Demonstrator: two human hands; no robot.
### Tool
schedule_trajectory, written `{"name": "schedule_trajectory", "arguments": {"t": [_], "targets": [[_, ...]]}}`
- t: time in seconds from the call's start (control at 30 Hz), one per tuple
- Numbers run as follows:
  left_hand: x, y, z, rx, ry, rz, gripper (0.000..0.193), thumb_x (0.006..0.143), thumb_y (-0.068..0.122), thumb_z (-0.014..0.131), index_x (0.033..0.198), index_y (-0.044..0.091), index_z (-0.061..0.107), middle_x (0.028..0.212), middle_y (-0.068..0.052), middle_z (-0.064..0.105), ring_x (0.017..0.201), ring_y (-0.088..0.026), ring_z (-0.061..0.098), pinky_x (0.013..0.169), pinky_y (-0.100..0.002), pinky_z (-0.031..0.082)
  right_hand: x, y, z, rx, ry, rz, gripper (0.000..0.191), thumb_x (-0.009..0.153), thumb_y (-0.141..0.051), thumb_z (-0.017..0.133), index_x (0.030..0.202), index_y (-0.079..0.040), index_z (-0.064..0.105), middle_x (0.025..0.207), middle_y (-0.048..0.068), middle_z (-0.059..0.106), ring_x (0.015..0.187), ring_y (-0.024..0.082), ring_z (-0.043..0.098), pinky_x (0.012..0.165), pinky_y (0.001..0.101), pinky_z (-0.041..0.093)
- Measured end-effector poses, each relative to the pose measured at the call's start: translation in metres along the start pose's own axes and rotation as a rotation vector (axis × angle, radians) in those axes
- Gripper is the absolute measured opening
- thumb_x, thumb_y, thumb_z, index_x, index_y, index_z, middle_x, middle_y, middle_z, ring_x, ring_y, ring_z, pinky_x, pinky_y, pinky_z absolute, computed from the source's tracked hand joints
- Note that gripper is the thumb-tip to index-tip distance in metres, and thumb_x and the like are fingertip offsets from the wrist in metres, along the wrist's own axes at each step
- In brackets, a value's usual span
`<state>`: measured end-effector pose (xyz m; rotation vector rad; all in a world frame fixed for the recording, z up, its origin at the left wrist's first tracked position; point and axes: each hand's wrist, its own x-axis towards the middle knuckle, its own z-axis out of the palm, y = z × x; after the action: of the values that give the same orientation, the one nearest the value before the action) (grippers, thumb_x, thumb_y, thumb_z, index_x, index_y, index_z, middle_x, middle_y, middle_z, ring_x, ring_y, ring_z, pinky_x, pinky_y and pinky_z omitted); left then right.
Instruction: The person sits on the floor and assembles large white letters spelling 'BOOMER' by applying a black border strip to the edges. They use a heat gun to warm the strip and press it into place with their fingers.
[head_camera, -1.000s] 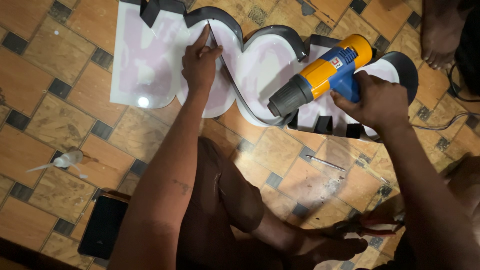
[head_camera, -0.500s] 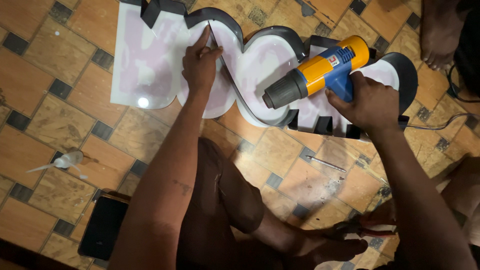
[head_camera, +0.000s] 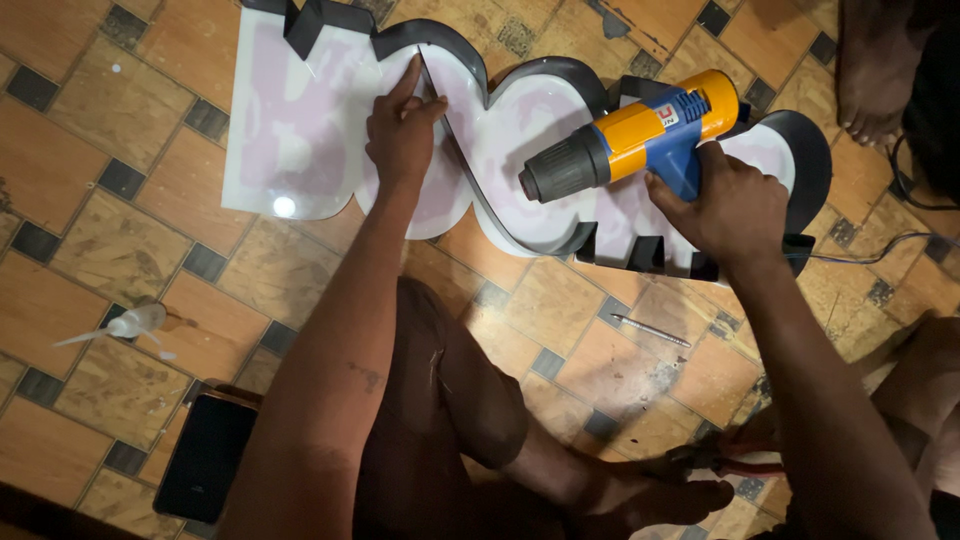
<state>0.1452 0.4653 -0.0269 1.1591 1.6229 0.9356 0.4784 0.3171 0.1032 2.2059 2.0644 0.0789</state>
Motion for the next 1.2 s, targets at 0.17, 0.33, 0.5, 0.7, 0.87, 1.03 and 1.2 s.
{"name": "schedule_trajectory", "arguments": {"t": [0.17,0.33,0.5,0.7,0.87,1.03,1.2], "targets": [[-0.007,0.006,-0.004,0.019,0.077,0.149,0.056,0.077,0.034,0.081,0.127,0.018,0.062,0.079,0.005,0.067,0.077,-0.017,0.069,0.077,-0.036,0.053,-0.003,0.003,0.001,-0.017,0.044,-0.004,0.062,0.098,-0.068,0.064,0.102,-0.006,0.064,0.07,0.013,0.068,0.062,0.032,0.07,0.057,0.0449,0.054],[-0.013,0.006,0.001,0.284,0.109,0.281,0.027,0.081,0.033,0.077,0.085,0.009,0.065,0.074,-0.005,0.074,0.07,-0.031,0.071,0.066,-0.046,0.055,-0.009,0.014,-0.002,-0.039,0.029,-0.007,0.062,0.098,-0.068,0.065,0.098,-0.006,0.063,0.074,0.013,0.069,0.065,0.032,0.07,0.057,0.0456,0.054],[-0.01,0.01,-0.001,0.363,0.152,0.401,0.026,0.086,0.028,0.07,0.073,0.008,0.061,0.069,-0.011,0.068,0.066,-0.038,0.066,0.064,-0.05,0.053,-0.009,0.017,-0.006,-0.072,0.073,-0.048,0.063,0.099,-0.068,0.065,0.1,-0.006,0.063,0.077,0.012,0.069,0.065,0.031,0.07,0.057,0.0439,0.053],[-0.017,0.021,-0.005,0.275,0.169,0.456,0.029,0.083,0.026,0.07,0.066,0.006,0.058,0.06,-0.01,0.064,0.057,-0.035,0.064,0.057,-0.046,0.051,-0.008,0.012,-0.012,-0.045,0.067,-0.057,0.063,0.099,-0.068,0.065,0.106,-0.005,0.065,0.077,0.012,0.069,0.065,0.031,0.069,0.056,0.0438,0.053],[-0.019,0.027,-0.007,0.278,0.153,0.411,0.028,0.082,0.025,0.069,0.064,0.007,0.057,0.058,-0.01,0.063,0.055,-0.034,0.063,0.057,-0.045,0.051,-0.005,0.001,-0.014,-0.065,0.095,-0.062,0.064,0.099,-0.067,0.066,0.115,-0.005,0.065,0.079,0.012,0.069,0.065,0.031,0.069,0.056,0.0431,0.053],[-0.02,0.026,-0.008,0.241,0.14,0.399,0.029,0.081,0.025,0.069,0.063,0.007,0.057,0.058,-0.009,0.063,0.054,-0.033,0.063,0.056,-0.045,0.051,-0.003,-0.005,-0.015,-0.084,0.062,-0.034,0.065,0.097,-0.068,0.066,0.113,-0.005,0.065,0.078,0.012,0.069,0.063,0.029,0.069,0.054,0.0426,0.053],[-0.019,0.025,-0.007,0.259,0.136,0.409,0.03,0.081,0.026,0.071,0.063,0.007,0.056,0.057,-0.008,0.063,0.052,-0.032,0.063,0.055,-0.044,0.05,-0.003,-0.007,-0.014,-0.079,0.067,-0.021,0.063,0.097,-0.068,0.066,0.106,-0.006,0.065,0.078,0.011,0.069,0.063,0.029,0.069,0.054,0.0433,0.053]]}}
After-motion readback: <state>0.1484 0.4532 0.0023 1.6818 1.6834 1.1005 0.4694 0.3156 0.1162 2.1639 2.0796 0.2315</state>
